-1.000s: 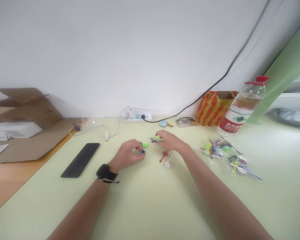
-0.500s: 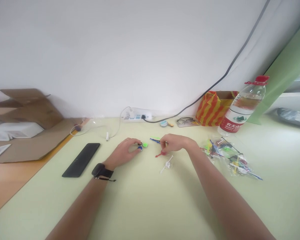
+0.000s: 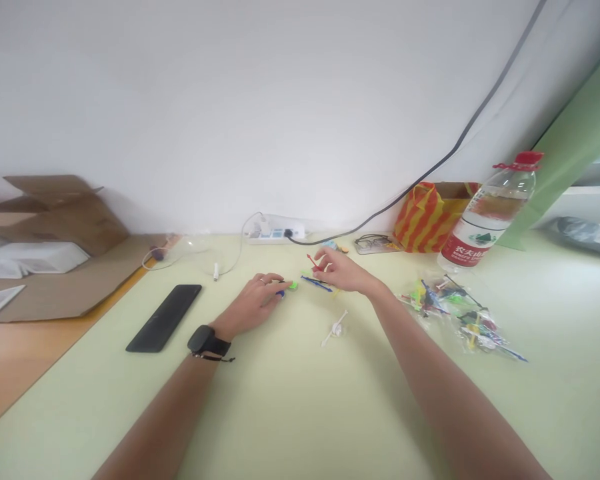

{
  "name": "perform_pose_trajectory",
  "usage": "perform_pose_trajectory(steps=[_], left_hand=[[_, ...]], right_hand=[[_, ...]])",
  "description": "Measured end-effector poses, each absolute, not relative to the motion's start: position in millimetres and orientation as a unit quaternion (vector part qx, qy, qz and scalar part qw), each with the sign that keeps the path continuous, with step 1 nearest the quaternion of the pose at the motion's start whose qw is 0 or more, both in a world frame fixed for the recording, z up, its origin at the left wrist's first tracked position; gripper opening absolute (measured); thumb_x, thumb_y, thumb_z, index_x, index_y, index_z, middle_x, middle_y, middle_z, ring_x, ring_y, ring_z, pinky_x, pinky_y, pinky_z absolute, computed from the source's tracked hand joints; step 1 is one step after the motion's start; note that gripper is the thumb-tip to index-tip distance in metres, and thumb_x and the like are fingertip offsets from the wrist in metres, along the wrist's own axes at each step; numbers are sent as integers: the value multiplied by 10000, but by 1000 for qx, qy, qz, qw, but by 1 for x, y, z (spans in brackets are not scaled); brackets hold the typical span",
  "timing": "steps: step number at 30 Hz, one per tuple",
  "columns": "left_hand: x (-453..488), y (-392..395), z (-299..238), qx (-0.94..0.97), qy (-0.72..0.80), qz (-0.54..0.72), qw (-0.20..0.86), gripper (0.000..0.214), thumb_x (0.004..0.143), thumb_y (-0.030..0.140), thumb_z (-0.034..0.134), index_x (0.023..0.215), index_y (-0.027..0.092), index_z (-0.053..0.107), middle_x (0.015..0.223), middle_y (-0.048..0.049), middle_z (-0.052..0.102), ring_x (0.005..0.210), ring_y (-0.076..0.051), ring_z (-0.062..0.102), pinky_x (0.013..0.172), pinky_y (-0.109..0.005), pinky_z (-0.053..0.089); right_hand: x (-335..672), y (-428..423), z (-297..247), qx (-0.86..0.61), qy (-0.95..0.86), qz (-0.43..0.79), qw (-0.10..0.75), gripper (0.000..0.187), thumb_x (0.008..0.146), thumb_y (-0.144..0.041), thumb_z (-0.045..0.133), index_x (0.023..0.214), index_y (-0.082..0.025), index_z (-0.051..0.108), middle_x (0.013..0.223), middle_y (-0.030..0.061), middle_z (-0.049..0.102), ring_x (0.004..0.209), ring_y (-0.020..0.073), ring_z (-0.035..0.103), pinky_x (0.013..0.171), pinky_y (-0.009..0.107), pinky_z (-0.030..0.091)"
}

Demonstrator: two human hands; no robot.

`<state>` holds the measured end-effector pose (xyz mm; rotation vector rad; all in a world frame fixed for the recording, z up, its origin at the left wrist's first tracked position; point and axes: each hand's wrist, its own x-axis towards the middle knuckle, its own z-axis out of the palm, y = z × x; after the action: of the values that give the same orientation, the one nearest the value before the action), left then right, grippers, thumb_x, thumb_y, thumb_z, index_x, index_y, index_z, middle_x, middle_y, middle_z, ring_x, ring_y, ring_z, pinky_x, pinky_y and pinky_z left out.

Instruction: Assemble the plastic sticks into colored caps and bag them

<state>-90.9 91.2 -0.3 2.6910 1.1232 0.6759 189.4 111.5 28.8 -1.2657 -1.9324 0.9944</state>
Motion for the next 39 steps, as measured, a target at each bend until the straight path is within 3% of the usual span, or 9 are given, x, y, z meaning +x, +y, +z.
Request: perform_pose_trajectory(steps=[7,11,15,19,22,27,33,35,39], left_hand=[[-72,78,7,857,377,337,97,447,932,300,665,1373,294,591,1301,-88,652,1226,-275,588,1056,-457,489],[-62,75,9,848,347,383,118,236,933,264,664,1169,267,676,1166,-71,705,1086,-237,663,953,-396,543],[-62,77,9,833,350,411,122,97,957,247,625,1026,244,692,1019,-57,727,938,-207,686,840,-356,565],[-62,77,8,835,348,405,132,118,959,253,627,1059,246,689,1019,-54,719,923,-199,679,824,-342,557],[-60,75,9,843,343,390,139,103,961,252,624,1032,243,699,996,-48,707,896,-188,668,810,-332,543],[-58,70,10,851,348,363,150,69,939,246,637,878,224,661,866,-23,698,806,-176,656,769,-321,538],[-61,71,5,876,356,301,122,36,865,271,729,900,278,738,934,-35,738,920,-225,690,861,-380,568],[-64,74,2,886,347,291,102,80,868,265,729,932,300,762,956,-39,751,962,-239,684,873,-394,570],[-71,82,-1,891,341,292,63,86,890,253,704,921,298,770,1068,-45,763,1067,-264,644,951,-449,539]], right_hand=[[152,108,13,-440,-707,435,342,343,720,-380,816,924,-196,610,823,-12,642,646,120,562,561,238,422],[140,100,16,-412,-664,521,344,408,666,-378,874,906,-201,595,739,-28,645,632,129,592,554,238,438],[142,95,25,-374,-635,594,322,246,796,-353,776,878,-197,605,766,7,696,689,133,642,647,251,490],[144,94,27,-372,-621,614,316,109,835,-229,666,873,-205,567,771,9,706,679,136,654,711,280,530],[141,94,23,-378,-658,578,298,91,834,-203,606,892,-211,535,767,-10,686,670,132,627,671,261,502],[140,100,13,-475,-738,388,281,83,888,-248,490,923,-215,558,796,-17,640,681,139,556,609,243,410],[172,113,10,-521,-765,287,247,323,814,-187,638,1136,-214,636,1016,64,674,903,209,595,759,289,425],[186,115,15,-525,-777,266,223,269,800,-156,643,1062,-208,672,1074,86,674,963,225,598,790,296,430],[212,115,29,-505,-806,273,141,227,713,-59,644,838,-225,734,928,44,708,808,192,621,695,268,436]])
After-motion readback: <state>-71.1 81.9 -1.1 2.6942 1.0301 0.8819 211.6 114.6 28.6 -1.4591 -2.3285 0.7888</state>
